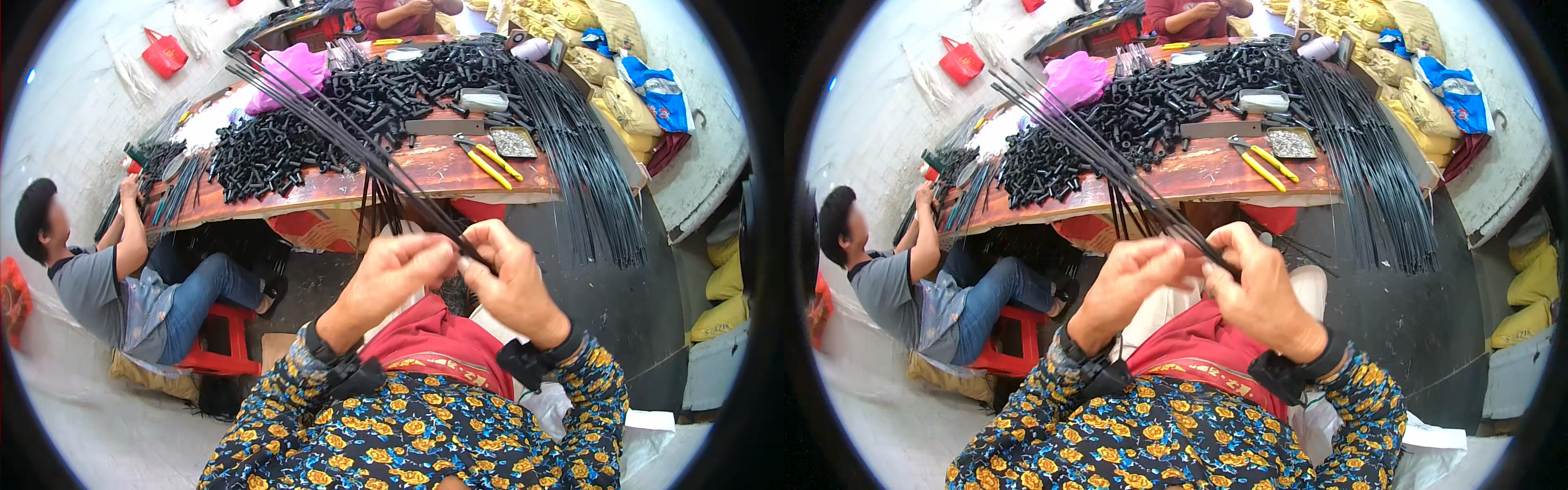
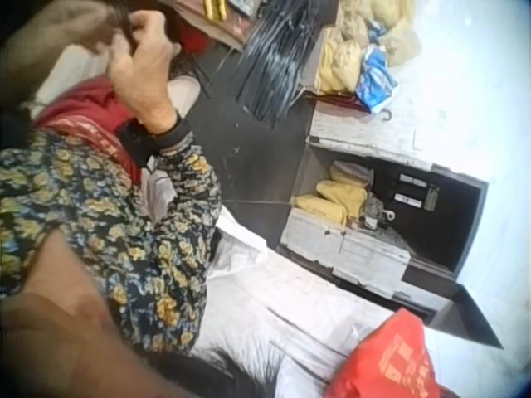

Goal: Assembling umbrella rib components using pliers in a factory workshop environment.

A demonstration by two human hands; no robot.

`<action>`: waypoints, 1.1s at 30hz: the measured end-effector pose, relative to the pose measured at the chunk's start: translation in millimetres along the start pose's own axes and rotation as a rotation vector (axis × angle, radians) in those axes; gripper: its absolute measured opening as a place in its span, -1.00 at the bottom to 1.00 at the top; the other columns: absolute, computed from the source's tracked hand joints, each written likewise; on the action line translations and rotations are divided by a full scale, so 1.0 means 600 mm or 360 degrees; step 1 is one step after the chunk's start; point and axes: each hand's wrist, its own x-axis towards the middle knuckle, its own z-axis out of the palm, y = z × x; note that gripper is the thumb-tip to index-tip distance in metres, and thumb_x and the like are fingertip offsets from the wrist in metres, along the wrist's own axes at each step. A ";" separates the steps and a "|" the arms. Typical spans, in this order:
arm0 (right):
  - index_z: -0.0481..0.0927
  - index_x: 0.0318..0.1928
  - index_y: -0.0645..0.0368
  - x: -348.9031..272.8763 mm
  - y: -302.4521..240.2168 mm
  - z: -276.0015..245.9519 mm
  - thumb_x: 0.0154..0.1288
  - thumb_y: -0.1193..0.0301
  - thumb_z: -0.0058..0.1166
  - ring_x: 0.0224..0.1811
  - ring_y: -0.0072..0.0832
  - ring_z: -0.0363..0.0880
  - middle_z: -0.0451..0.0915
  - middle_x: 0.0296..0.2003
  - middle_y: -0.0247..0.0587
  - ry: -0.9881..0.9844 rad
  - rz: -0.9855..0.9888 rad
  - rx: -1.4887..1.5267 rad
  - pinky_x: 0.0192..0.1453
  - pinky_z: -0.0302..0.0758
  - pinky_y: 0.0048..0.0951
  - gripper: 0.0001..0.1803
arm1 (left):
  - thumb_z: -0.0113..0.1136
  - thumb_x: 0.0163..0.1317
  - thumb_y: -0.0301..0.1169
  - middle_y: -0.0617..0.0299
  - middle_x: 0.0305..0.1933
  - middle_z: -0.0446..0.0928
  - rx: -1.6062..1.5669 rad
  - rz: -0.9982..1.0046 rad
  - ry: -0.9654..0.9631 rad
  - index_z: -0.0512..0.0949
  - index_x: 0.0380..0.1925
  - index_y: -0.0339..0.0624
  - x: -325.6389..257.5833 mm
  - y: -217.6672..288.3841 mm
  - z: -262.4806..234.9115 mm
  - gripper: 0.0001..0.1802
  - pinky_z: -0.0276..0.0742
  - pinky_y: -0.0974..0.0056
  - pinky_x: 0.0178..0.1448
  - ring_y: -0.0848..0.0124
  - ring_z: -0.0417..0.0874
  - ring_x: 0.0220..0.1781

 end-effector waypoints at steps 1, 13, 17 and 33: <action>0.45 -0.17 0.33 -0.008 0.011 0.004 0.22 0.55 0.04 -0.46 -0.31 0.63 0.58 -0.52 -0.02 -0.0044 -0.0202 -0.0295 -0.35 0.47 -0.28 -0.83 | 0.01 0.45 -0.28 0.00 -0.02 0.61 -0.0372 0.0005 0.0181 0.44 0.13 -0.37 0.013 -0.009 0.003 -0.60 0.62 0.21 0.06 0.30 0.68 -0.03; 0.48 -0.01 0.42 0.019 0.085 0.050 0.34 0.10 0.10 -0.43 -0.53 0.47 0.48 -0.51 -0.21 -0.0948 0.0408 0.0236 -0.35 0.42 -0.40 -0.45 | 0.02 0.34 -0.43 -0.30 0.17 0.46 -0.1079 0.0119 0.0259 0.19 0.34 -0.34 0.001 -0.007 -0.049 -0.41 0.46 -0.13 0.28 -0.16 0.51 0.22; 0.57 -0.04 0.35 0.040 0.075 0.079 0.43 0.20 0.03 -0.42 -0.68 0.41 0.49 -0.48 -0.39 -0.0715 0.0199 0.0500 -0.33 0.41 -0.53 -0.60 | 0.01 0.33 -0.44 -0.32 0.19 0.43 -0.1135 0.0100 0.0302 0.19 0.33 -0.37 -0.010 -0.012 -0.066 -0.42 0.42 -0.16 0.32 -0.18 0.47 0.25; 0.53 -0.32 0.28 0.042 0.077 0.117 0.34 0.46 0.11 -0.58 -0.47 0.46 0.49 -0.58 -0.17 -0.0176 -0.0232 -0.0027 -0.49 0.37 -0.42 -0.87 | 0.03 0.35 -0.46 -0.31 0.22 0.40 -0.1145 0.0060 0.0533 0.18 0.32 -0.39 -0.039 -0.036 -0.085 -0.44 0.43 -0.11 0.33 -0.12 0.50 0.24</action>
